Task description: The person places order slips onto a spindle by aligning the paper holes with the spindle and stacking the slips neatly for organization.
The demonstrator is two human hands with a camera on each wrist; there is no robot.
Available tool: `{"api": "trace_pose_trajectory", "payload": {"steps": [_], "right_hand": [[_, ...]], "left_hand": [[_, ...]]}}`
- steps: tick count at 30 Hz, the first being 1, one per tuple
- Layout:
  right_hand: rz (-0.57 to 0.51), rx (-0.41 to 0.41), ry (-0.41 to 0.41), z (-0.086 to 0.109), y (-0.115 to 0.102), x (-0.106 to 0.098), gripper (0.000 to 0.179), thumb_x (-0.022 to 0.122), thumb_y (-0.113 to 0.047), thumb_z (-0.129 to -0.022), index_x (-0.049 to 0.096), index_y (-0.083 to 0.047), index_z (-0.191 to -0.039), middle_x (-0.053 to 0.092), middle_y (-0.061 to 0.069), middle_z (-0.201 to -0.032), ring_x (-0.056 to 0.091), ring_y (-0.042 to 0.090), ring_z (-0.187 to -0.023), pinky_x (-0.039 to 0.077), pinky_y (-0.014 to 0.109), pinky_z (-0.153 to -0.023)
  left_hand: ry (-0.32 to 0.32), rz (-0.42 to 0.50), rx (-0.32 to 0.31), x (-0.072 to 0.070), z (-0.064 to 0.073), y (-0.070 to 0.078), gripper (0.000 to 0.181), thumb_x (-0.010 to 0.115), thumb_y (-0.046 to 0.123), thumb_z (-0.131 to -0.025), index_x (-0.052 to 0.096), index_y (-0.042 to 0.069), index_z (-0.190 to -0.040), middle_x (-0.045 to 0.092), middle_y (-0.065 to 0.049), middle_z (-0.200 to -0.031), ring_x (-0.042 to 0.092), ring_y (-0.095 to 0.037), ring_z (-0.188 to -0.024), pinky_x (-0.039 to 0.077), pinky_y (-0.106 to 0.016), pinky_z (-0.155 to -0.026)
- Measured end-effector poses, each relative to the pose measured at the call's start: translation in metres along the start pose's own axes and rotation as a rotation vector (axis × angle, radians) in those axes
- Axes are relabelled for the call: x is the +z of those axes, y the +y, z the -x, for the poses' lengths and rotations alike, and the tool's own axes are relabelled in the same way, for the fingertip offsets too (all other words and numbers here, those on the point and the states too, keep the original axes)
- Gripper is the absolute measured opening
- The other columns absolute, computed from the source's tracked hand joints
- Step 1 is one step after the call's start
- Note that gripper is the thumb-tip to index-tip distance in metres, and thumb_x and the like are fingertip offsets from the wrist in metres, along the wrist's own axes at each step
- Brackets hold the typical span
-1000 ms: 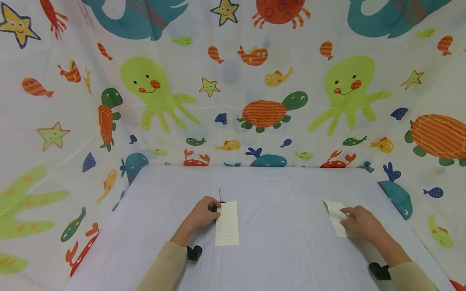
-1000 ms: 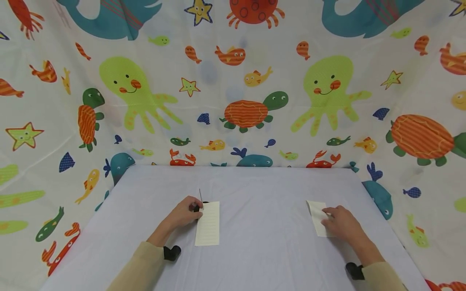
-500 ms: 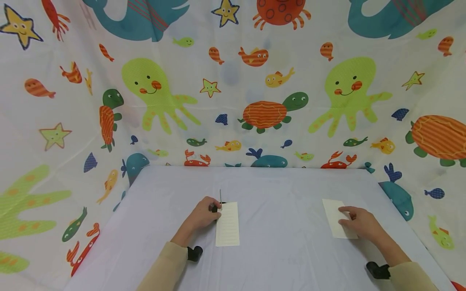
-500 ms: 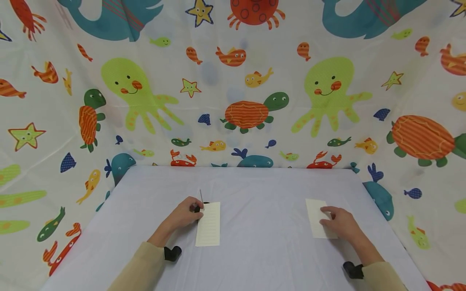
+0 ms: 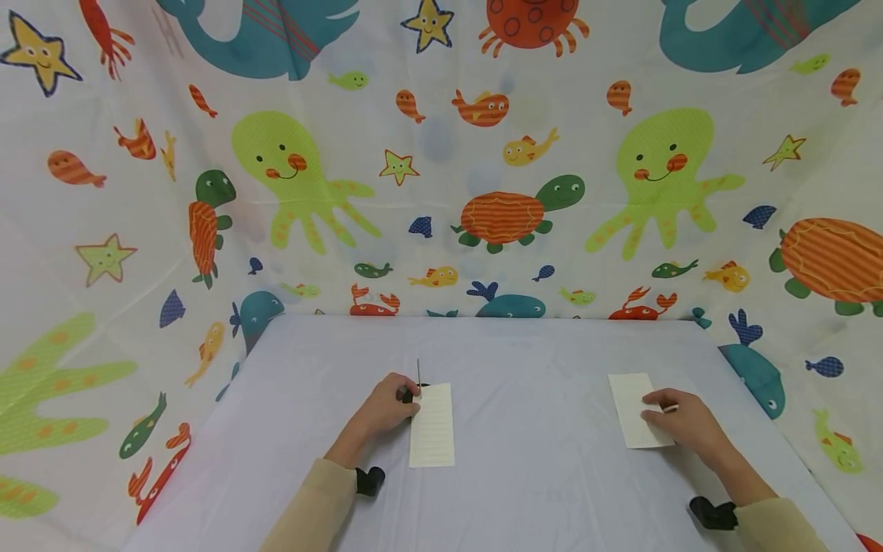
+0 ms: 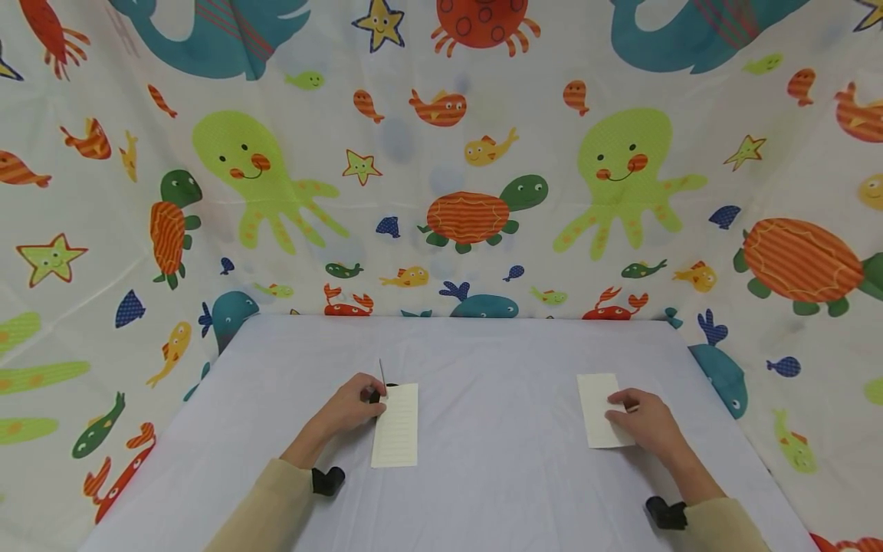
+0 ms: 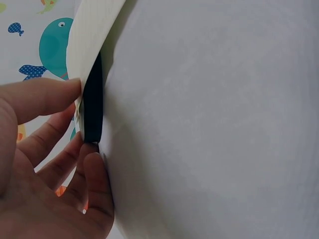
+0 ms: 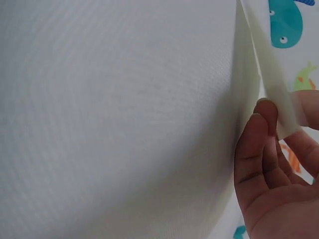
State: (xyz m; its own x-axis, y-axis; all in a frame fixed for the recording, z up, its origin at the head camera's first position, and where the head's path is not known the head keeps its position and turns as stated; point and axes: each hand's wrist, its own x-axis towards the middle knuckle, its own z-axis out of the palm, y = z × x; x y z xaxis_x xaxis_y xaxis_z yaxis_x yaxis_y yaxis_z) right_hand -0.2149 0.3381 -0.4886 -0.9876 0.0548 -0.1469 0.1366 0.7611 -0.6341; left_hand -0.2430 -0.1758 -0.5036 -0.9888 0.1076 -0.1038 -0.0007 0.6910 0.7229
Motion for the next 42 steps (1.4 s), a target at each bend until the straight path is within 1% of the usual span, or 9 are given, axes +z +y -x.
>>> {"api": "trace_pose_trajectory", "payload": {"steps": [5, 8, 14, 21, 23, 28, 30, 35, 42], "right_hand": [[-0.027, 0.026, 0.007, 0.0, 0.0, 0.002, 0.046, 0.067, -0.025, -0.097, 0.059, 0.01, -0.125, 0.056, 0.033, -0.124, 0.054, 0.041, -0.106, 0.051, 0.049, -0.086], [-0.027, 0.02, 0.006, -0.001, -0.001, 0.004, 0.045, 0.067, -0.024, -0.097, 0.06, 0.009, -0.126, 0.057, 0.032, -0.124, 0.054, 0.04, -0.106, 0.051, 0.044, -0.084], [-0.053, 0.028, -0.043, -0.002, -0.008, 0.005, 0.047, 0.067, -0.025, -0.097, 0.06, 0.008, -0.129, 0.055, 0.032, -0.129, 0.053, 0.04, -0.108, 0.051, 0.045, -0.086], [-0.094, 0.027, -0.064, -0.002, -0.019, 0.01, 0.046, 0.069, -0.025, -0.096, 0.06, 0.006, -0.129, 0.055, 0.03, -0.129, 0.051, 0.038, -0.109, 0.05, 0.039, -0.083], [-0.105, 0.028, -0.06, -0.003, -0.022, 0.013, 0.045, 0.069, -0.024, -0.096, 0.06, 0.006, -0.129, 0.054, 0.03, -0.13, 0.051, 0.038, -0.109, 0.05, 0.039, -0.083], [-0.138, 0.04, -0.062, -0.002, -0.031, 0.02, 0.046, 0.069, -0.024, -0.096, 0.06, 0.005, -0.13, 0.051, 0.031, -0.134, 0.053, 0.04, -0.112, 0.05, 0.049, -0.091], [-0.152, 0.043, -0.063, -0.002, -0.034, 0.022, 0.046, 0.069, -0.025, -0.096, 0.06, 0.005, -0.13, 0.051, 0.031, -0.135, 0.053, 0.04, -0.112, 0.05, 0.05, -0.093], [-0.173, 0.035, -0.049, 0.0, -0.041, 0.03, 0.046, 0.07, -0.026, -0.096, 0.061, 0.004, -0.13, 0.052, 0.029, -0.135, 0.054, 0.039, -0.111, 0.05, 0.047, -0.091], [-0.197, -0.007, -0.025, 0.003, -0.051, 0.043, 0.043, 0.069, -0.025, -0.096, 0.063, 0.002, -0.128, 0.054, 0.028, -0.134, 0.055, 0.038, -0.111, 0.052, 0.045, -0.091]], "left_hand": [[-0.003, -0.006, -0.002, -0.001, 0.001, 0.002, 0.018, 0.075, 0.009, -0.087, 0.067, 0.01, -0.103, 0.057, -0.009, -0.115, 0.052, -0.028, -0.101, 0.045, -0.047, -0.086], [-0.006, -0.009, -0.007, -0.002, 0.002, 0.004, 0.018, 0.075, 0.01, -0.088, 0.067, 0.011, -0.103, 0.057, -0.01, -0.116, 0.052, -0.028, -0.102, 0.045, -0.047, -0.088], [-0.01, -0.007, -0.018, -0.002, 0.0, 0.004, 0.018, 0.075, 0.011, -0.088, 0.067, 0.011, -0.104, 0.057, -0.009, -0.117, 0.052, -0.028, -0.102, 0.045, -0.047, -0.088], [-0.007, -0.017, -0.021, 0.0, -0.001, 0.005, 0.017, 0.075, 0.012, -0.089, 0.067, 0.012, -0.104, 0.057, -0.01, -0.121, 0.053, -0.028, -0.105, 0.046, -0.048, -0.091], [-0.004, -0.014, -0.007, 0.0, -0.001, 0.005, 0.017, 0.075, 0.011, -0.089, 0.067, 0.011, -0.104, 0.057, -0.01, -0.119, 0.052, -0.028, -0.104, 0.046, -0.048, -0.09], [0.004, 0.003, 0.036, 0.0, 0.001, 0.001, 0.017, 0.074, 0.009, -0.087, 0.067, 0.01, -0.102, 0.057, -0.009, -0.114, 0.051, -0.027, -0.099, 0.044, -0.045, -0.086], [0.006, 0.011, 0.045, 0.0, 0.002, 0.0, 0.017, 0.074, 0.009, -0.087, 0.067, 0.01, -0.102, 0.057, -0.009, -0.113, 0.051, -0.026, -0.099, 0.044, -0.044, -0.086], [0.008, 0.011, 0.048, -0.001, 0.003, 0.0, 0.017, 0.074, 0.008, -0.087, 0.067, 0.009, -0.101, 0.057, -0.009, -0.114, 0.051, -0.026, -0.1, 0.044, -0.044, -0.087], [0.015, 0.001, 0.043, -0.001, 0.003, 0.002, 0.017, 0.074, 0.009, -0.087, 0.067, 0.009, -0.102, 0.057, -0.01, -0.112, 0.052, -0.026, -0.098, 0.044, -0.044, -0.085]]}}
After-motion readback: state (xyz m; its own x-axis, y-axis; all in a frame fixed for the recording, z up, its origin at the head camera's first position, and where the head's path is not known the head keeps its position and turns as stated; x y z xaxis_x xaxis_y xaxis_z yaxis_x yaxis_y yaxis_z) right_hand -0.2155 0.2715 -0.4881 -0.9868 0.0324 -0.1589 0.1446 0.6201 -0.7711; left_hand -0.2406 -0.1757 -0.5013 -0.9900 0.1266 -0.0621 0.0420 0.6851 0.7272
